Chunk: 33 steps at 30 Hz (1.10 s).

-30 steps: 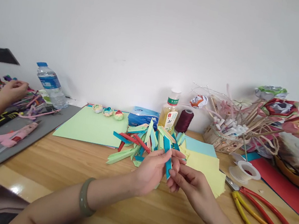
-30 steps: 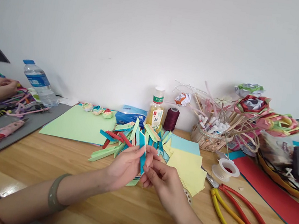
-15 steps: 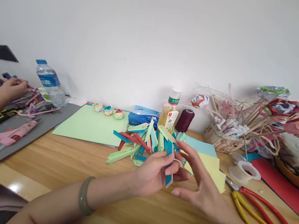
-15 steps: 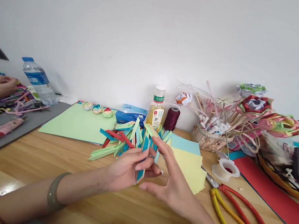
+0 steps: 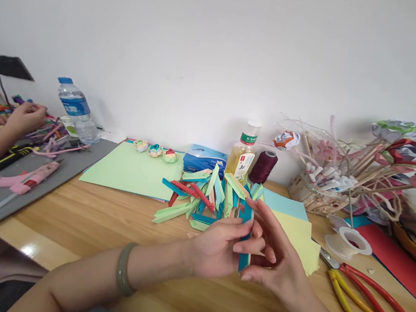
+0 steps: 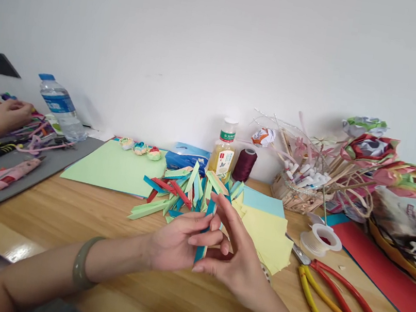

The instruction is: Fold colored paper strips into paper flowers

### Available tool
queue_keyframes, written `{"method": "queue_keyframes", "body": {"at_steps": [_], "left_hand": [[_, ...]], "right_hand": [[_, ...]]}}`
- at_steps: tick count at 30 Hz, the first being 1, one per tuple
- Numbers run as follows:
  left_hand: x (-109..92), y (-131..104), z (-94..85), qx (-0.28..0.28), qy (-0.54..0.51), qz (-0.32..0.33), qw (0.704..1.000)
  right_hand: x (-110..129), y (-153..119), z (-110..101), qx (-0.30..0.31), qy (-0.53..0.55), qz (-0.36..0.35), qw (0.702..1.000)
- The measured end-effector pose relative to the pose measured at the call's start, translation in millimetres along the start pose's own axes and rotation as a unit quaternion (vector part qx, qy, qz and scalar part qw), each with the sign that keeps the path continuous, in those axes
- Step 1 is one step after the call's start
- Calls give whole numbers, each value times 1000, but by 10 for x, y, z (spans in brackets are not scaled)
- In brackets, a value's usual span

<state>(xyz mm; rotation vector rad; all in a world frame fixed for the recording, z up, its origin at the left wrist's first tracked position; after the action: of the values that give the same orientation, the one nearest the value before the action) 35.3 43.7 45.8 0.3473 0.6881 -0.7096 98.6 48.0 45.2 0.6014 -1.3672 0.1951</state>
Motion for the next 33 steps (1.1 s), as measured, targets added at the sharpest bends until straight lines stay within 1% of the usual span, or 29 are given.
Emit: {"method": "queue_keyframes", "body": {"at_steps": [2, 4, 6, 8, 9, 11, 13, 14, 16, 18, 21, 22, 23, 25, 28, 30, 33], "left_hand": [[2, 0, 2, -2, 0, -8, 1000], [5, 0, -6, -12, 5, -20, 1000], [3, 7, -27, -21, 17, -31, 999], [4, 22, -72, -33, 52, -42, 997], [4, 31, -112, -46, 77, -46, 995], [-8, 44, -223, -98, 128, -44, 986], [-28, 47, -304, -145, 158, -33, 976], [-38, 47, -316, -156, 163, -27, 974], [-61, 45, -299, -156, 165, -20, 974], [-124, 35, -263, -150, 159, -7, 976], [-302, 3, -216, -144, 153, 27, 977], [-377, -14, -207, -144, 157, 43, 976], [-461, -36, -204, -150, 161, 64, 973], [-608, -92, -207, -164, 172, 94, 967], [-774, -202, -241, -193, 165, 129, 959], [-836, -274, -280, -208, 155, 139, 956], [-840, -351, -364, -217, 158, 122, 956]], "right_hand": [[8, 9, -18, -1, -41, -14, 999], [52, 18, -49, -2, -119, -39, 992], [134, 26, -67, 3, -218, -78, 973], [211, 27, -53, 23, -298, -118, 947], [235, 25, -34, 38, -329, -136, 934], [251, 13, 11, 68, -376, -168, 909], [228, 4, 47, 89, -409, -182, 890], [214, 4, 59, 93, -420, -182, 884], [204, 18, 64, 90, -429, -169, 883], [239, 41, 42, 65, -420, -159, 891], [311, 69, -30, -3, -398, -153, 905], [313, 74, -43, -17, -393, -150, 907], [296, 78, -36, -17, -391, -145, 909], [221, 85, 42, 20, -390, -131, 911], [70, 86, 255, 115, -404, -107, 901], [-9, 90, 387, 158, -430, -96, 884], [-93, 115, 515, 185, -489, -85, 848]]}}
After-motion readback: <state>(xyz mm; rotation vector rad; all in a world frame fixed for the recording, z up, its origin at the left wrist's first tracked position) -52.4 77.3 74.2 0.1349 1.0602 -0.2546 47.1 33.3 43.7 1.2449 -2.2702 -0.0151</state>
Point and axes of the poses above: each hand's wrist, its own y-axis towards the middle knuckle, its own z-axis out of the palm, x = y × z, the point moved 7 cm from there along y, towards the middle knuckle, and after that the axes turned 13 degrees about y, right-handed, at the moved point
